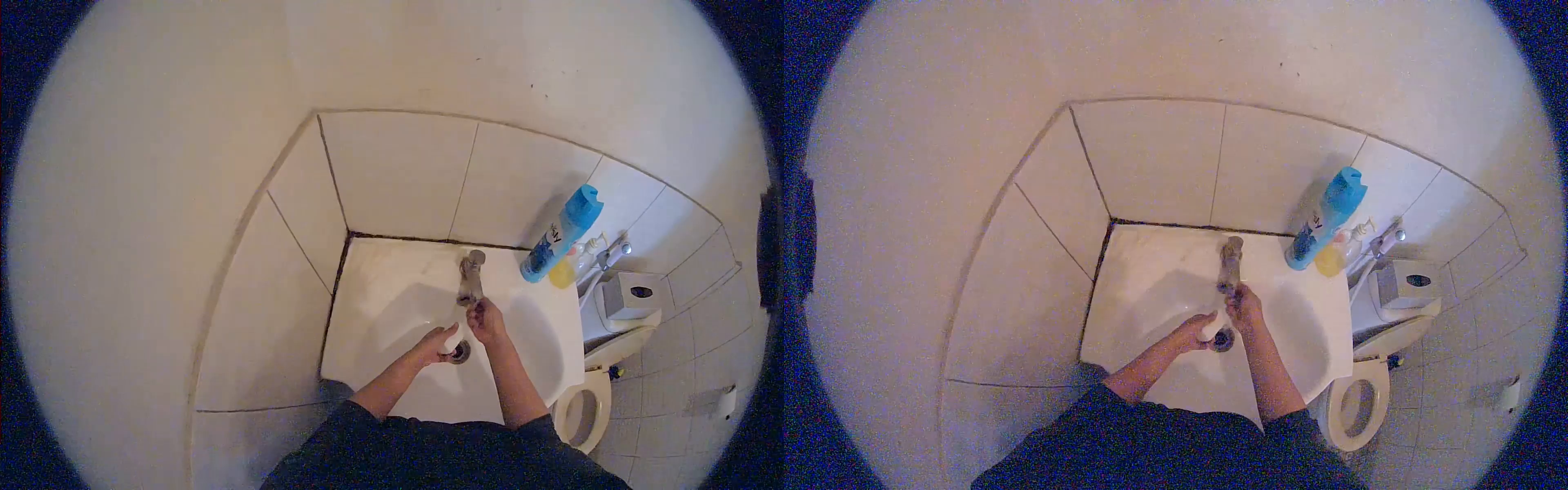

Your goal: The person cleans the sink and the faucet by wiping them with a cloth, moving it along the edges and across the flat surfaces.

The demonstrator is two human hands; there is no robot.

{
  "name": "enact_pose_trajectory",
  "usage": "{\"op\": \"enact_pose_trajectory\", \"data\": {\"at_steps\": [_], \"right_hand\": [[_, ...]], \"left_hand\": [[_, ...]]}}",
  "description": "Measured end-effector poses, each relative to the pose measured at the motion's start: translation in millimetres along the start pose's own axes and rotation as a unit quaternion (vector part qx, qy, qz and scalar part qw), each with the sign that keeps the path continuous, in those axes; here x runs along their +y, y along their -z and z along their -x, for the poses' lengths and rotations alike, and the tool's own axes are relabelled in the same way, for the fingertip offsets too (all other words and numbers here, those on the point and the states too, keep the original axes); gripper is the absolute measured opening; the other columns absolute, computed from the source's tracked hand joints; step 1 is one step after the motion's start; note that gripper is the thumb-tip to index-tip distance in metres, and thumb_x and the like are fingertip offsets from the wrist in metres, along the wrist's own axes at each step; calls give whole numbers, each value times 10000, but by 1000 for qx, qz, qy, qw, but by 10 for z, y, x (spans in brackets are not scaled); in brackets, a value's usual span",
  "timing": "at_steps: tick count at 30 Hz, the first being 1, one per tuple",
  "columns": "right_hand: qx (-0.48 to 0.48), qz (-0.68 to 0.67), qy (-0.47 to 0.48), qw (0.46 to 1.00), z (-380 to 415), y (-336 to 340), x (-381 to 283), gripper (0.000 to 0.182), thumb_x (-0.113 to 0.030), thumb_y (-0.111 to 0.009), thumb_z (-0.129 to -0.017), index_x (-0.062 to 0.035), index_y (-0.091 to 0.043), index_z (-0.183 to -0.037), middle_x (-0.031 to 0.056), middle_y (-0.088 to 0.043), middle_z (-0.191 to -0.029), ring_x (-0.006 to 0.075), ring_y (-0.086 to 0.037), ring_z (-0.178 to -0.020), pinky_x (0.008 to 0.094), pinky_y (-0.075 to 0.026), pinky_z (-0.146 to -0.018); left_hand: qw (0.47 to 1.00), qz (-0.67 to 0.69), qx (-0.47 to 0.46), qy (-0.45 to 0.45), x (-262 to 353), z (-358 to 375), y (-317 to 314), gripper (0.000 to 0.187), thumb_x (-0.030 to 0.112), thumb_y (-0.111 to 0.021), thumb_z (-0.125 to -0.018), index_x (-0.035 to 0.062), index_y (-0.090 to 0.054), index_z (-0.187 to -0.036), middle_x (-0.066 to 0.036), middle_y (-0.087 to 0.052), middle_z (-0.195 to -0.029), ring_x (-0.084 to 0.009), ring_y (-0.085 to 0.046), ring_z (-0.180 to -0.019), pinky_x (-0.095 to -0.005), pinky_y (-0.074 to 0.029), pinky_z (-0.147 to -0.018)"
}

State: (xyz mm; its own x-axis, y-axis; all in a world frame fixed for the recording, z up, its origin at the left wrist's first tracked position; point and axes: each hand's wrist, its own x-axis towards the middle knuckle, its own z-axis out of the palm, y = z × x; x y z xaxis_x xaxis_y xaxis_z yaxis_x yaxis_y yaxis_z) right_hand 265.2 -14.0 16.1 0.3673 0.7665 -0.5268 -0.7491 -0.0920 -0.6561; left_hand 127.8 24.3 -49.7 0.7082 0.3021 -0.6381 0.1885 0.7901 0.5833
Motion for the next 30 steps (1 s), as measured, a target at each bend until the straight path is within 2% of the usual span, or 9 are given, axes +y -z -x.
{"op": "enact_pose_trajectory", "data": {"at_steps": [6,8,10,12,17,22,25,27,30], "right_hand": [[-91,-147,-63,983,-113,-50,167,201,-245,-431,-827,-91,-477,-705,5,-447,-540,83,-359,-401,192,-261,-318],[-121,-92,-92,984,-158,-66,272,199,-238,-430,-830,-87,-483,-712,8,-460,-561,86,-366,-413,191,-263,-319],[-149,-34,-124,980,-106,-209,329,197,-232,-429,-833,-82,-489,-719,12,-473,-581,88,-373,-424,191,-265,-319],[-135,178,-109,969,43,-527,406,220,-215,-404,-853,-43,-527,-794,53,-549,-690,120,-499,-539,195,-387,-410],[-233,173,-163,943,177,-1197,774,282,-184,-384,-871,38,-520,-978,143,-571,-941,199,-569,-830,249,-465,-707],[-293,247,-84,920,22,-1544,874,320,-185,-379,-877,42,-481,-1078,153,-520,-1092,226,-528,-980,285,-445,-805],[-270,531,143,790,52,-1631,837,329,-195,-377,-875,-3,-464,-1127,133,-497,-1139,257,-477,-1055,341,-420,-845],[-232,673,385,587,304,-1640,806,363,-238,-381,-868,-57,-443,-1176,113,-495,-1152,284,-442,-1090,393,-359,-906],[-398,688,419,440,237,-1440,1131,420,-304,-395,-854,-66,-420,-1200,121,-444,-1209,274,-387,-1141,401,-274,-972]], "left_hand": [[931,-309,26,-193,-243,144,322,487,439,-515,-784,29,-417,-1027,-154,-541,-904,-192,-589,-584,-292,-437,-380],[996,-26,77,34,-236,237,300,515,434,-525,-778,6,-413,-1041,-149,-559,-859,-218,-602,-558,-299,-434,-373],[990,-90,104,36,-151,497,252,536,442,-528,-771,-10,-417,-1036,-148,-562,-840,-218,-604,-559,-301,-437,-378],[979,-148,133,42,-146,668,235,557,449,-532,-764,-27,-422,-1031,-147,-565,-821,-219,-605,-560,-303,-439,-384],[897,-415,75,-134,-484,579,372,657,467,-544,-747,-82,-376,-1066,-172,-562,-851,-217,-602,-548,-290,-454,-423],[932,-332,114,-90,-373,829,247,688,486,-536,-745,-84,-358,-1088,-163,-570,-832,-212,-598,-548,-291,-461,-446],[944,-302,122,-62,-415,789,318,709,507,-525,-744,-83,-354,-1098,-153,-579,-819,-203,-599,-560,-292,-467,-464],[941,-307,108,-93,-484,727,384,720,521,-519,-743,-82,-352,-1100,-149,-583,-812,-194,-601,-567,-294,-470,-473],[924,-337,75,-162,-487,720,388,745,557,-486,-743,-86,-356,-1097,-181,-575,-875,-244,-606,-689,-334,-481,-564]]}}
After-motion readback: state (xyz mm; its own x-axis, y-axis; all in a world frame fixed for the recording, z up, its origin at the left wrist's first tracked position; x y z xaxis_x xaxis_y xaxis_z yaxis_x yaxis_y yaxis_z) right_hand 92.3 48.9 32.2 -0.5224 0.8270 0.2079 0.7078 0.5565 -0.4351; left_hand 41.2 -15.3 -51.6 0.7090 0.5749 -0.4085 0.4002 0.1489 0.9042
